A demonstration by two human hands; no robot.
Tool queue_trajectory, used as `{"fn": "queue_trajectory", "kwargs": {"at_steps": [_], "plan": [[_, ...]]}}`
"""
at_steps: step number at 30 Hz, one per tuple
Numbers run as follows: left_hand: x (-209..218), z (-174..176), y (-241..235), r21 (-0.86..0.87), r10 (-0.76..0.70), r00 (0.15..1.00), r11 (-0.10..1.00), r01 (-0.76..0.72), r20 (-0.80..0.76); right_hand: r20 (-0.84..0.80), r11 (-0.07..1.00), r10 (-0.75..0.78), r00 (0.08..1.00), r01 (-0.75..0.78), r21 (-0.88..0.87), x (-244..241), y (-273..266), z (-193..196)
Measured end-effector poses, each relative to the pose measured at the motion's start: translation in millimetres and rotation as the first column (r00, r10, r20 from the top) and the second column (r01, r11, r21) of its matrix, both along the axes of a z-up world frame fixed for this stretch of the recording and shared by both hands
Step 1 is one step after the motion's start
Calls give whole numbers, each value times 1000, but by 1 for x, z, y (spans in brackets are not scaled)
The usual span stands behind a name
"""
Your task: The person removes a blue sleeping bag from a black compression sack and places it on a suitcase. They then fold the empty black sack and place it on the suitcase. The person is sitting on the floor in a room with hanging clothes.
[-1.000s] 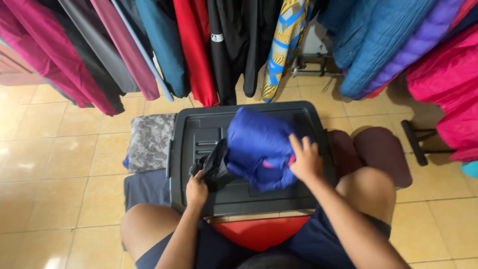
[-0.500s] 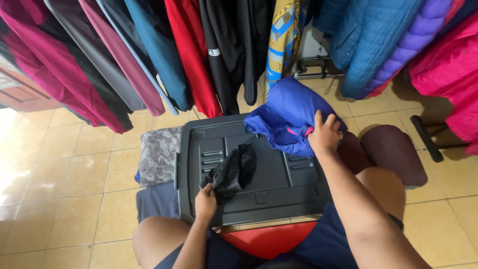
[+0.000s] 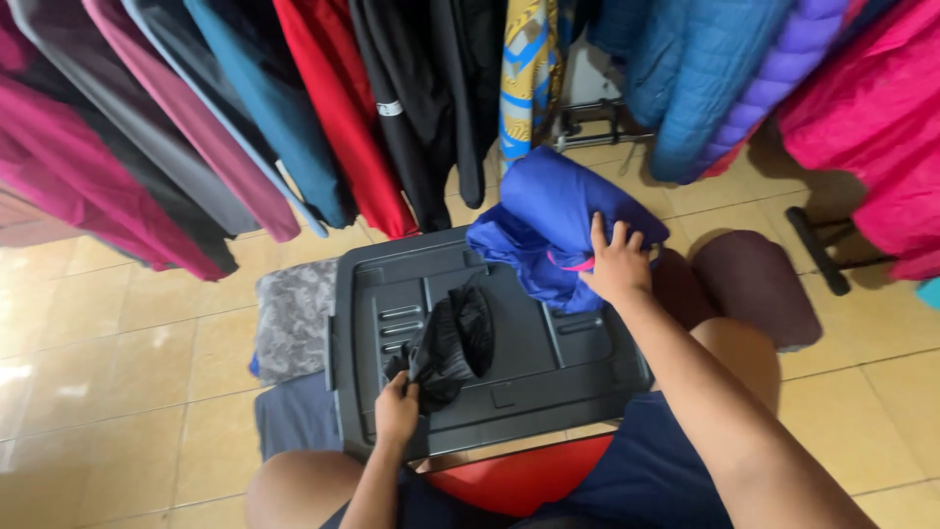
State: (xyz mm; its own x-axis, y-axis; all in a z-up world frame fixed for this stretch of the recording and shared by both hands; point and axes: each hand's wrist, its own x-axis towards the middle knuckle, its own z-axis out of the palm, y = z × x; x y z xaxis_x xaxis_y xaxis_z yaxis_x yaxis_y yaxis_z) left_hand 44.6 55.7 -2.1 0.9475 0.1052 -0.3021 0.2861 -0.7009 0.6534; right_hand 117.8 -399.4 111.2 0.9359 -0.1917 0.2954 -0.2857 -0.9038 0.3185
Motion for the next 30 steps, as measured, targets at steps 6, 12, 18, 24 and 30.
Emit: {"fn": "queue_trajectory", "kwargs": {"at_steps": [6,12,18,24,30], "plan": [[-1,23,-16,13,-49,997,999,50,-54,-251,877,46,967,82,474,-35,-13,62],[-9,44,-20,-9,-39,997,999,38,-69,56,876,187,981,-192,442,-80,2,46],[-32,58,-40,2,-112,990,994,112,85,154,293,261,953,-230,928,-152,79,56],[-74,169,-94,-441,-317,946,841,314,70,-77,138,551,831,0,990,-181,128,43],[-55,155,-81,-595,-182,980,780,194,81,-81,72,401,913,57,996,-144,119,29]]}}
